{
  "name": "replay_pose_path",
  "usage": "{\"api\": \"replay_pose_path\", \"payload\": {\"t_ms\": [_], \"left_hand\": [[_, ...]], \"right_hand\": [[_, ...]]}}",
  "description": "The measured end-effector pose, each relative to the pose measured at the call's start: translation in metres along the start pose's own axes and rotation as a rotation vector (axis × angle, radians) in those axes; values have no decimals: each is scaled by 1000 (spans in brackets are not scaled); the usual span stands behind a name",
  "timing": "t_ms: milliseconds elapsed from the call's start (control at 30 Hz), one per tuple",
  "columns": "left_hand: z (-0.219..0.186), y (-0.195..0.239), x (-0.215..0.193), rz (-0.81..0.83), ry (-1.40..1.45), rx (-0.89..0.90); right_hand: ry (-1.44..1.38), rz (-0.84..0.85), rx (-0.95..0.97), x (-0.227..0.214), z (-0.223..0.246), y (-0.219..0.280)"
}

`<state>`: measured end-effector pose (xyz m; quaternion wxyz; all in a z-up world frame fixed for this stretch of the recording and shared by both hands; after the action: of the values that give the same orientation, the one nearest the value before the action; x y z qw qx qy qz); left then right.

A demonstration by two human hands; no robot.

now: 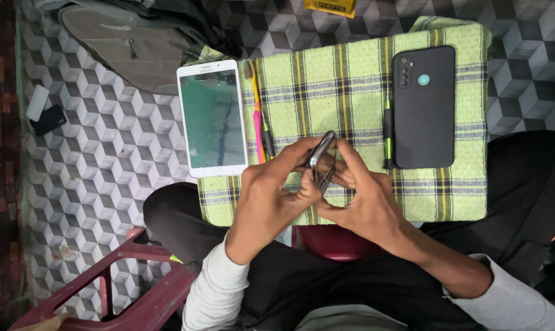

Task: The person applies a screen protector to a white smartphone, then picks up a black feature phone, removes its back cover, and uses a screwdriver to unscrew the internal screws. The person handles a tablet and a second smartphone on the lap mat but does not modify them.

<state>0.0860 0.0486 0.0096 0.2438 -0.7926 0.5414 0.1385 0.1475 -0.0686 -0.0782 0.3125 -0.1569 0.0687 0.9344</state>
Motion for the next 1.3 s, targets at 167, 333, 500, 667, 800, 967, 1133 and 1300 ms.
{"api": "replay_pose_path", "payload": {"t_ms": [167,333,500,667,800,967,1133,1300], "left_hand": [[-5,-1,-1,-35,-32,7],[-3,0,-2,-62,-20,-24],[-3,3,-3,-63,-31,-25],[0,3,-4,-59,1,-50],[2,1,-7,-74,-7,-57],[13,3,-14,-62,-27,-158],[10,1,-15,-102,-12,-51],[40,-2,-10,-105,99,-211]], "right_hand": [[32,-1,50,2,-8,1],[34,9,53,3,-12,1],[36,19,81,4,-14,3],[30,15,60,2,-10,2],[42,19,47,2,-3,1],[-86,104,133,9,-5,0],[-209,230,199,13,-25,-1],[-357,385,391,20,-65,0]]}}
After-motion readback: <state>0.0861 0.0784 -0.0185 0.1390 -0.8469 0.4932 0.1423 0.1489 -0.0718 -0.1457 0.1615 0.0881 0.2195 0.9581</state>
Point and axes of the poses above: each hand's wrist, its own y-axis away from the middle knuckle, its own x-axis out of the palm, z = x × y, the point moved 10 cm from there along -y, towards the middle knuckle, and after that the axes turned 9 degrees about x, right-handed, at the moved point
